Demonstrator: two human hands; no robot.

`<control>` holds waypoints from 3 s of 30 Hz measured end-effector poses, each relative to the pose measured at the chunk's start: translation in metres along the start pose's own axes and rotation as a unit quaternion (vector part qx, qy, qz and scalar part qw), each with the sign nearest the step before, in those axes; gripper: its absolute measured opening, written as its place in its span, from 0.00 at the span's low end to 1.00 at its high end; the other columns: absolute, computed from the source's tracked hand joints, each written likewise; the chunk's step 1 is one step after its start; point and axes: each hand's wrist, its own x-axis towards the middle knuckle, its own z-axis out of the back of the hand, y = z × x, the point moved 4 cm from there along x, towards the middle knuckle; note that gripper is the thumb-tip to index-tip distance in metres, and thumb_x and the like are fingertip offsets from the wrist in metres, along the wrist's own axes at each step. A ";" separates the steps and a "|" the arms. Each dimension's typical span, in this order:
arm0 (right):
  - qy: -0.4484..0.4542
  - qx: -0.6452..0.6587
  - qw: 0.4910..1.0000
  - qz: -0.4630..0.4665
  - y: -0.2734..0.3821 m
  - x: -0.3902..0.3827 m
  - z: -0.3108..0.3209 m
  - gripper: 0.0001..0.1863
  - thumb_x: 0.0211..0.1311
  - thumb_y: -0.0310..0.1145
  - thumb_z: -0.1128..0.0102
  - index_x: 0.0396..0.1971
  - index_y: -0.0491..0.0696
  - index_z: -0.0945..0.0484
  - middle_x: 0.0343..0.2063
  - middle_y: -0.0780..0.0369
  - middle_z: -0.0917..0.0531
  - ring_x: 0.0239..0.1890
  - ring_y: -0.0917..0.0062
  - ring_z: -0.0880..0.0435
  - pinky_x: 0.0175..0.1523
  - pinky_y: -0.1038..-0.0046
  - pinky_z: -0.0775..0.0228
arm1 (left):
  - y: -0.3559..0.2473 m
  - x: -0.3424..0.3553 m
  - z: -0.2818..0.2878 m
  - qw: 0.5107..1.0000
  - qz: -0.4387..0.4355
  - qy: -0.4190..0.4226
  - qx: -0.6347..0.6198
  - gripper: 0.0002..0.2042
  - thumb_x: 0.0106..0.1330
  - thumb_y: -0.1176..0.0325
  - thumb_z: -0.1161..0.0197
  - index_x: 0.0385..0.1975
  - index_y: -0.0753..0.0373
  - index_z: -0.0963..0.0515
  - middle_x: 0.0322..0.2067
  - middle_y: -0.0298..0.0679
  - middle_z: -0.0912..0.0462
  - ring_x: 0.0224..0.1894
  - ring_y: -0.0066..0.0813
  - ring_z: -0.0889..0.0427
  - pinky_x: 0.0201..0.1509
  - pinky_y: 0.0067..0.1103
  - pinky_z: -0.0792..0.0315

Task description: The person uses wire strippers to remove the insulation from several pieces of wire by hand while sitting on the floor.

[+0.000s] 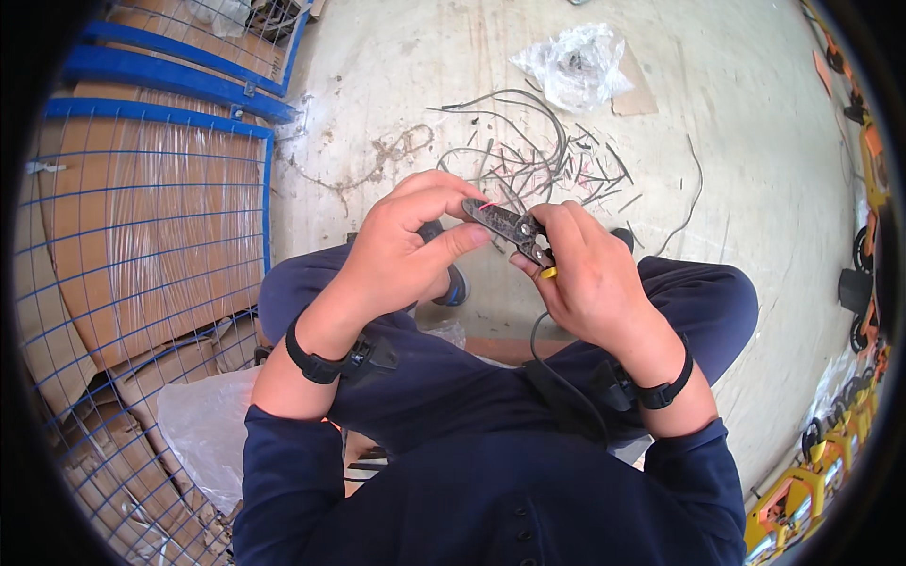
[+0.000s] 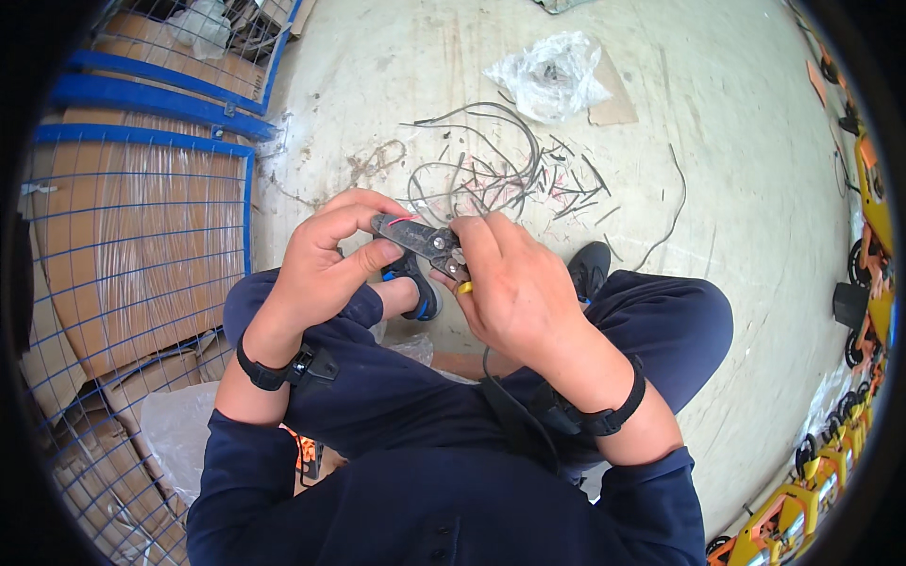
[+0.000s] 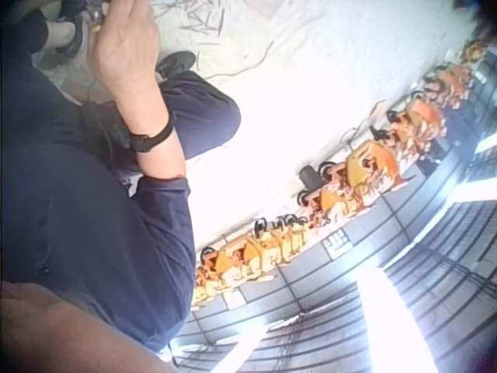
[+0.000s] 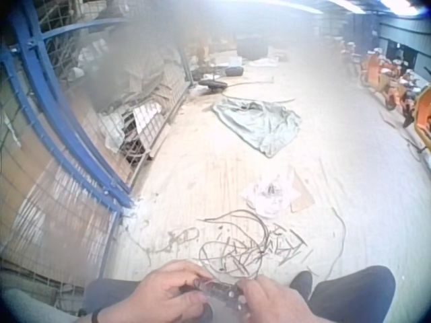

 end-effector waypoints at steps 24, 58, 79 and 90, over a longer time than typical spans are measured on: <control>0.064 0.065 0.990 -0.104 -0.008 -0.002 -0.007 0.19 0.59 0.36 0.39 0.44 0.40 0.32 0.31 0.50 0.24 0.32 0.54 0.22 0.34 0.62 0.30 | 0.009 -0.005 -0.009 0.979 0.118 0.004 -0.168 0.07 0.67 0.70 0.44 0.33 0.68 0.23 0.28 0.32 0.23 0.32 0.15 0.29 0.37 0.15 0.34; 0.148 0.256 0.926 -0.234 -0.002 -0.008 -0.017 0.20 0.66 0.41 0.46 0.46 0.39 0.33 0.33 0.45 0.20 0.37 0.51 0.20 0.39 0.61 0.29 | 0.021 -0.012 -0.007 0.919 0.201 0.034 -0.337 0.09 0.68 0.69 0.45 0.32 0.68 0.23 0.13 0.24 0.37 0.14 0.08 0.45 0.15 0.14 0.52; 0.295 0.462 0.782 -0.296 -0.009 -0.012 -0.022 0.22 0.72 0.44 0.57 0.55 0.44 0.33 0.28 0.71 0.31 0.32 0.87 0.30 0.39 0.83 0.36 | 0.020 -0.013 -0.010 0.986 0.083 -0.052 -0.134 0.06 0.67 0.71 0.44 0.32 0.67 0.22 0.15 0.24 0.32 0.16 0.08 0.40 0.18 0.12 0.46; 0.300 0.478 0.772 -0.294 -0.011 -0.016 -0.033 0.33 0.67 0.55 0.52 0.55 0.38 0.36 0.31 0.63 0.24 0.31 0.82 0.26 0.36 0.78 0.31 | 0.019 -0.013 -0.006 0.990 0.095 -0.052 -0.090 0.06 0.65 0.71 0.42 0.31 0.66 0.21 0.14 0.26 0.31 0.16 0.09 0.37 0.19 0.14 0.43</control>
